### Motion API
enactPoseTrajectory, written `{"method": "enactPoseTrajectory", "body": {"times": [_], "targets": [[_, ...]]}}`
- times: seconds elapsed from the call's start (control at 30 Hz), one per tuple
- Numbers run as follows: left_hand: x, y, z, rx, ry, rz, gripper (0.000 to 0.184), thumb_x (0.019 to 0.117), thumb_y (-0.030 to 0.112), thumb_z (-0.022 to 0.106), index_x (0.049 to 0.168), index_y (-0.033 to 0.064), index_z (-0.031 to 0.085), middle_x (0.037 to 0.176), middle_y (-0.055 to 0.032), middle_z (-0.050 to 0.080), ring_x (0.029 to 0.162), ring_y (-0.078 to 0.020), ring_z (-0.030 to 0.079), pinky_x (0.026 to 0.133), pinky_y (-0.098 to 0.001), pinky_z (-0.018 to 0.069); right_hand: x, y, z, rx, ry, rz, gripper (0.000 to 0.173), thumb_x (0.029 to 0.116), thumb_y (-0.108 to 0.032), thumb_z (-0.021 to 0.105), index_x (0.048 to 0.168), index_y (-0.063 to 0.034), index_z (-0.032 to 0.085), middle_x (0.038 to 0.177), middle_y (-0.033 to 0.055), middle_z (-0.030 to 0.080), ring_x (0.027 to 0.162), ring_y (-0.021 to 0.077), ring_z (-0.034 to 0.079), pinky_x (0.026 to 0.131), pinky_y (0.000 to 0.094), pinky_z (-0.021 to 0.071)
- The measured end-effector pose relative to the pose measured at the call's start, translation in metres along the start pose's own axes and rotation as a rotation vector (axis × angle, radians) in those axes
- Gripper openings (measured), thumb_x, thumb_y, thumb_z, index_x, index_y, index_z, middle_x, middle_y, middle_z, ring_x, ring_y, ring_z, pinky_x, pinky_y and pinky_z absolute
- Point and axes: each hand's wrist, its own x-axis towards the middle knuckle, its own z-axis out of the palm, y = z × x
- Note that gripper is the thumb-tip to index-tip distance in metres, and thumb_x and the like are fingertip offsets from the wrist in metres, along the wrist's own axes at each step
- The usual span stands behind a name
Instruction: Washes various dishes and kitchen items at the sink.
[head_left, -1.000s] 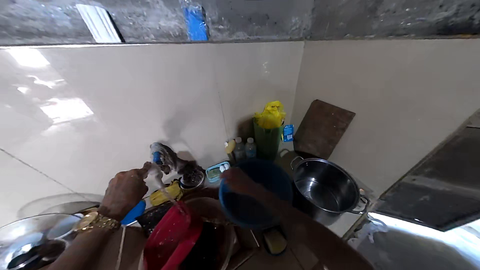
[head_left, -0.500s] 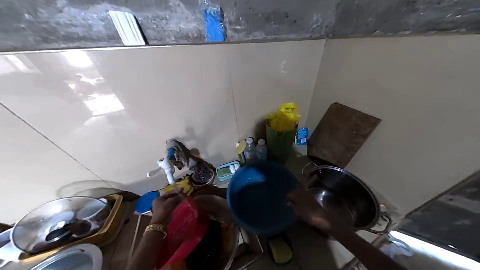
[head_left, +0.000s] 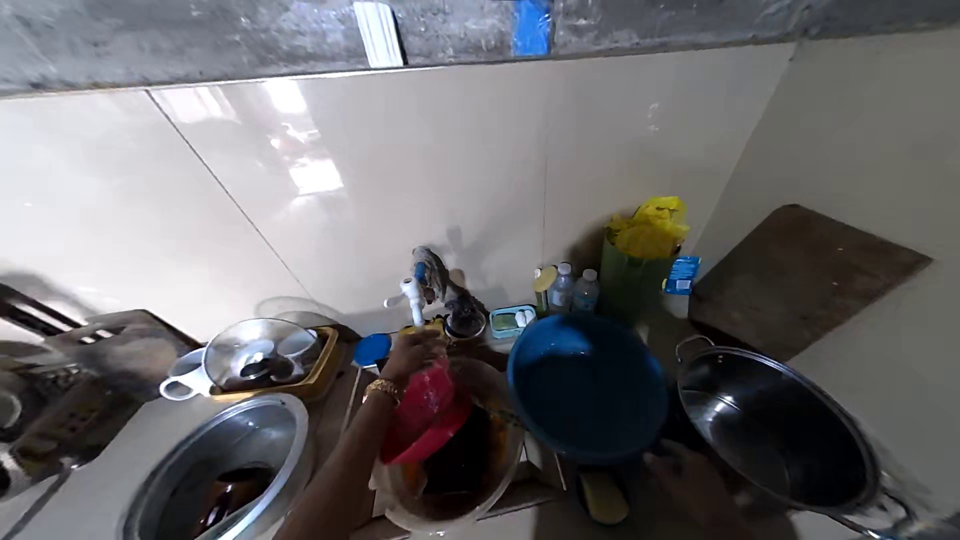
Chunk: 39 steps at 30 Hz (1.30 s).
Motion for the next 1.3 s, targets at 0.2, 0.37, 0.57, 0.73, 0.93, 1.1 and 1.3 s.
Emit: {"method": "enactPoseTrajectory", "body": {"times": [0.2,0.37,0.57,0.73,0.93,1.1,1.3], "targets": [[0.001,-0.012,-0.019,0.245,-0.033,0.047,0.045,0.1034,0.007,0.059,0.147,-0.0022,0.047,0.13,-0.027,0.062,0.11,-0.0334,0.063,0.093,-0.0477,0.0508,0.013,-0.004,0.02,0.526,0.147,0.175,0.052,0.1028,-0.014,0.064,0.143,0.0105,0.042,0.115,0.0287,0.065,0.084,0.0289,0.074,0.074,0.041,0.0635],[-0.006,-0.03,-0.021,0.318,-0.116,0.011,0.039,0.1057,0.012,0.056,0.143,0.003,0.054,0.129,-0.0231,0.062,0.106,-0.0319,0.063,0.086,-0.0483,0.0527,0.031,0.0,0.034,0.737,0.141,0.248,0.044,0.1015,-0.014,0.065,0.135,0.0103,0.048,0.122,0.0272,0.061,0.098,0.0324,0.071,0.078,0.0446,0.0631],[-0.017,-0.051,-0.02,0.322,-0.18,0.001,0.04,0.1063,0.013,0.055,0.145,0.0052,0.053,0.131,-0.024,0.061,0.109,-0.0338,0.063,0.09,-0.0499,0.0522,0.035,-0.006,0.053,0.808,0.195,0.224,0.057,0.1003,-0.012,0.067,0.147,0.0043,0.038,0.132,0.0281,0.056,0.105,0.0361,0.068,0.08,0.0487,0.0618],[-0.019,-0.063,-0.028,0.353,-0.198,-0.035,0.042,0.1062,0.014,0.055,0.147,0.0044,0.051,0.136,-0.0259,0.058,0.117,-0.0382,0.061,0.094,-0.055,0.0511,0.034,-0.001,0.054,0.746,0.215,0.231,0.06,0.1029,-0.021,0.064,0.148,0.0047,0.035,0.136,0.0307,0.053,0.109,0.0399,0.067,0.082,0.0519,0.0619],[-0.015,-0.088,-0.045,0.39,-0.124,0.192,0.045,0.0942,-0.006,0.061,0.139,-0.004,0.057,0.13,-0.0288,0.062,0.113,-0.0373,0.064,0.096,-0.0506,0.0519,-0.038,-0.03,-0.006,-0.072,0.344,-0.06,0.058,0.099,-0.024,0.067,0.147,0.004,0.049,0.132,0.0251,0.063,0.118,0.037,0.065,0.103,0.0496,0.0509],[-0.032,-0.086,-0.05,0.61,-0.076,0.272,0.065,0.0812,-0.007,0.074,0.143,0.0011,0.055,0.134,-0.0298,0.06,0.123,-0.0448,0.059,0.104,-0.0617,0.0462,-0.034,0.021,-0.123,-0.441,0.82,-0.233,0.052,0.0995,-0.031,0.066,0.135,0.0073,0.059,0.132,0.0355,0.059,0.123,0.0576,0.054,0.099,0.0702,0.0452],[-0.096,-0.064,0.022,0.646,0.027,0.625,0.037,0.0897,0.007,0.068,0.126,0.0019,0.069,0.129,-0.029,0.06,0.107,-0.0389,0.066,0.09,-0.0511,0.0568,0.012,0.096,-0.208,0.057,0.417,0.353,0.064,0.0993,-0.051,0.063,0.127,0.006,0.058,0.106,0.0235,0.067,0.089,0.0327,0.069,0.076,0.0498,0.0587]]}}
